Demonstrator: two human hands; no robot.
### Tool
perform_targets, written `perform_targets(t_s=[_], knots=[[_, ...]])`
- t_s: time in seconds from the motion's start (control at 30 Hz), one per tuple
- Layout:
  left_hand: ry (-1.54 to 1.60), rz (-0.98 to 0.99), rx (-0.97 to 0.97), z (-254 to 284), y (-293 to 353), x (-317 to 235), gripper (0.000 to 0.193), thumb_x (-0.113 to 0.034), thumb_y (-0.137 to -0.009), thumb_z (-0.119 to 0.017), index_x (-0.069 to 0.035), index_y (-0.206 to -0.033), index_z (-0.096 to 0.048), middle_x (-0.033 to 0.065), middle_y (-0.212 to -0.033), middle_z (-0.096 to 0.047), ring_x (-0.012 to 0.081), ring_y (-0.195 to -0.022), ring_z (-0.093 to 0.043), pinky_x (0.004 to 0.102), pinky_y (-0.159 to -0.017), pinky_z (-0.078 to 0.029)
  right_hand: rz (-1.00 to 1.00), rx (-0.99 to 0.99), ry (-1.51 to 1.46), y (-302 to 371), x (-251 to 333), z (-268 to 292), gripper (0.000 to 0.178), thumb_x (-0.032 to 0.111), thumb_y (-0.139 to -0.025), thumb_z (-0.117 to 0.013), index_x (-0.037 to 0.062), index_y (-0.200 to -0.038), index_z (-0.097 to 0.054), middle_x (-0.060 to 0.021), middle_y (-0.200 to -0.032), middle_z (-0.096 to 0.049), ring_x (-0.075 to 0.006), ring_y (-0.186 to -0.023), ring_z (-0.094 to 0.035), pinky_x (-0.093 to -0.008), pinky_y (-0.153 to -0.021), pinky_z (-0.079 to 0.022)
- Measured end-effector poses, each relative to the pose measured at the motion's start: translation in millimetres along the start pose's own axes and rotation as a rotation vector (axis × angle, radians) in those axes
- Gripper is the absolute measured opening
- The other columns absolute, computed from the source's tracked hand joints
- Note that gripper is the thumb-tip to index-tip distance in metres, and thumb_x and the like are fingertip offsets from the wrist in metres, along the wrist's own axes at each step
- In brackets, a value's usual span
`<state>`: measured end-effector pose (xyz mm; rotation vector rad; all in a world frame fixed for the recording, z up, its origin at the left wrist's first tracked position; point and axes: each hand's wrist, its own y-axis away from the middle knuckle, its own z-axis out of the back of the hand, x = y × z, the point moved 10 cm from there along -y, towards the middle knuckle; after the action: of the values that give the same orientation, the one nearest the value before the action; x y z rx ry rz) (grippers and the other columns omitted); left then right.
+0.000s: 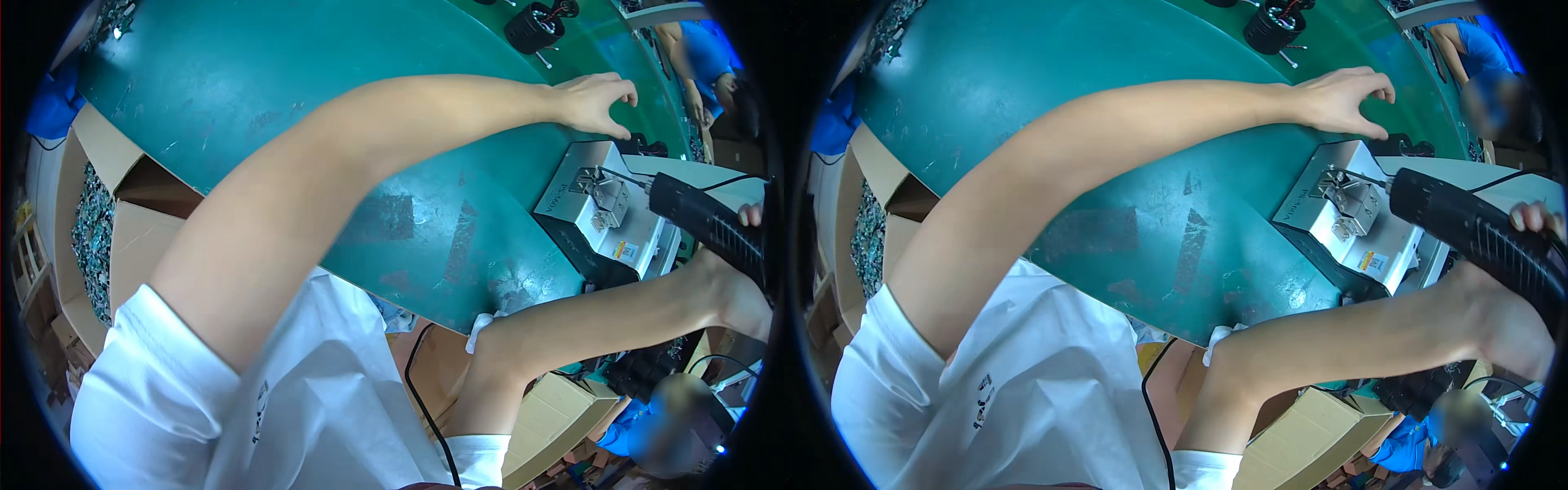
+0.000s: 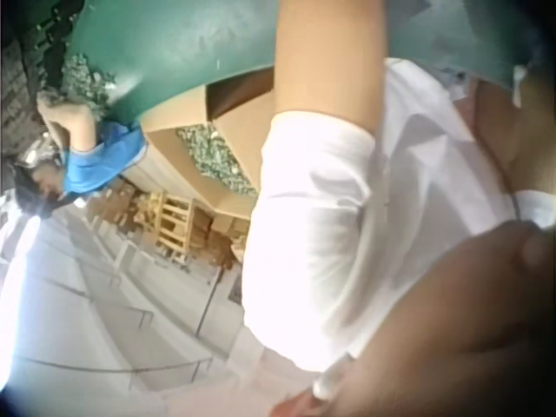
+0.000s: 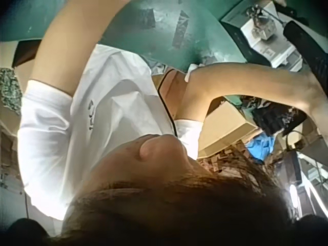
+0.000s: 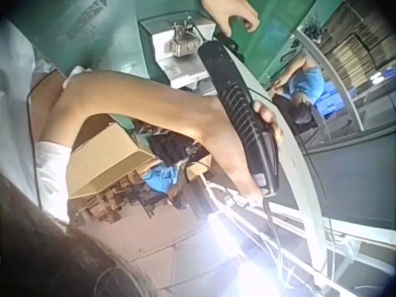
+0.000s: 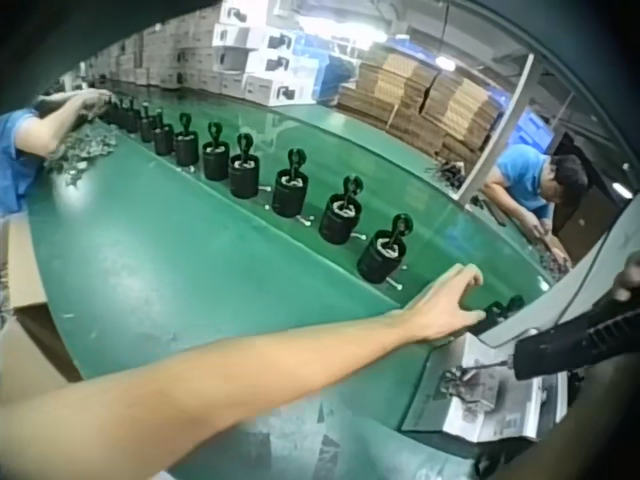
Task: Using a power screwdriver to assemble small electronic components on a factory assembly line.
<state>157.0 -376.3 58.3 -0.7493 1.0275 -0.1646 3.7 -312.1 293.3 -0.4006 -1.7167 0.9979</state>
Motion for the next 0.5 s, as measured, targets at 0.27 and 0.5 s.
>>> perform_targets(t_s=[0.27, 0.5], knots=[[-0.019, -0.086, 0.347, -64.1, -40.2, 10.9, 0.07, -0.032, -0.068, -0.091, -0.012, -0.124, -0.054, 0.0205, -0.119, -0.062, 0.0377, -0.116, -0.06, 0.044, -0.099, -0.048, -0.048, -0.031, -0.063, 3.1, -8.2, -12.5, 0.076, 0.078, -0.098, -0.027, 0.0095, -0.079, -0.053, -0.0075, -0.062, -0.056, -0.0187, -0.047, -0.053, -0.0266, -0.044, -0.047], [0.053, -0.027, 0.269, -71.1, -37.0, 12.6, 0.053, -0.031, -0.071, -0.088, -0.011, -0.113, -0.062, 0.0146, -0.103, -0.068, 0.0341, -0.1, -0.067, 0.0439, -0.087, -0.052, -0.069, -0.03, -0.012, 5.3, -3.2, -12.7, 0.083, 0.078, -0.098, -0.024, 0.0037, -0.074, -0.052, -0.0103, -0.062, -0.057, -0.0204, -0.045, -0.053, -0.028, -0.04, -0.048]])
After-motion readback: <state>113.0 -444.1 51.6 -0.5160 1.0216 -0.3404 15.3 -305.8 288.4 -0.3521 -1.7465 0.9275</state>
